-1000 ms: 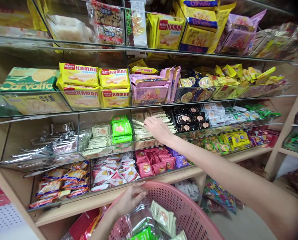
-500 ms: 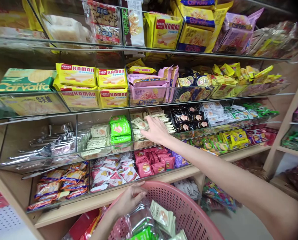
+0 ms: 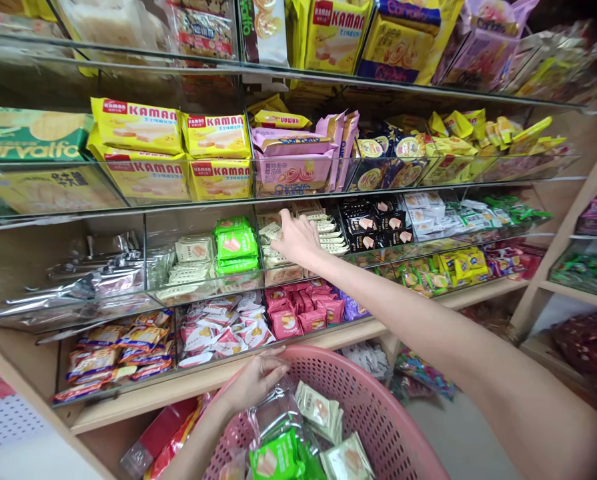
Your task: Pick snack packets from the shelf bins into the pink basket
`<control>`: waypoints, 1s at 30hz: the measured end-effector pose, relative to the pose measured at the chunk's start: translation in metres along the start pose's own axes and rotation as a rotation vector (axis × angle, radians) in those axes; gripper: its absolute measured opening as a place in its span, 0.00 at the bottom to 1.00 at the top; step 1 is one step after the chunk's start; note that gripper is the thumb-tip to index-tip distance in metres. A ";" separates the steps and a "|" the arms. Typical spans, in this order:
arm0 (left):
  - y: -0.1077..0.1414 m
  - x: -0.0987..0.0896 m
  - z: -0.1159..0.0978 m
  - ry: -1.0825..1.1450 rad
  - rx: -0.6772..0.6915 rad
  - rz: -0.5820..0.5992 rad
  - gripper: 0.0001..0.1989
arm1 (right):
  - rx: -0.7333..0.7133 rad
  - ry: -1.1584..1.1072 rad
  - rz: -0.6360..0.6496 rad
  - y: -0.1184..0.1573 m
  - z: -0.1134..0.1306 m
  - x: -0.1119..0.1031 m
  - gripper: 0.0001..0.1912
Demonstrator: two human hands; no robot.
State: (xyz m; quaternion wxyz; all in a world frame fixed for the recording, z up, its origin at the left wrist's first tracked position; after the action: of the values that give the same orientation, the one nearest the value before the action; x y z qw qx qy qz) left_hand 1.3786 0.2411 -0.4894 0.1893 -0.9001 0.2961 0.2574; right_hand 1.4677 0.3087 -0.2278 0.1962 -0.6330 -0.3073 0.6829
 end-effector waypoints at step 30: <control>-0.002 -0.001 0.000 -0.038 0.004 -0.026 0.21 | -0.722 -0.075 0.625 0.355 -0.009 0.140 0.34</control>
State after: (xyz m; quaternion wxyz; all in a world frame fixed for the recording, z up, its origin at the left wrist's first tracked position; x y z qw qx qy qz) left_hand 1.3789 0.2430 -0.4883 0.1998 -0.8985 0.2814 0.2713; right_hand 1.5026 0.1418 -0.5694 -0.2623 -0.6977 -0.3267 0.5811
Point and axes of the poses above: each hand's wrist, its own y-axis away from the middle knuckle, its own x-axis out of the palm, z = x × y, the point moved 10 cm from there along -y, towards the middle knuckle, and after that the axes turned 10 degrees about y, right-handed, at the moved point
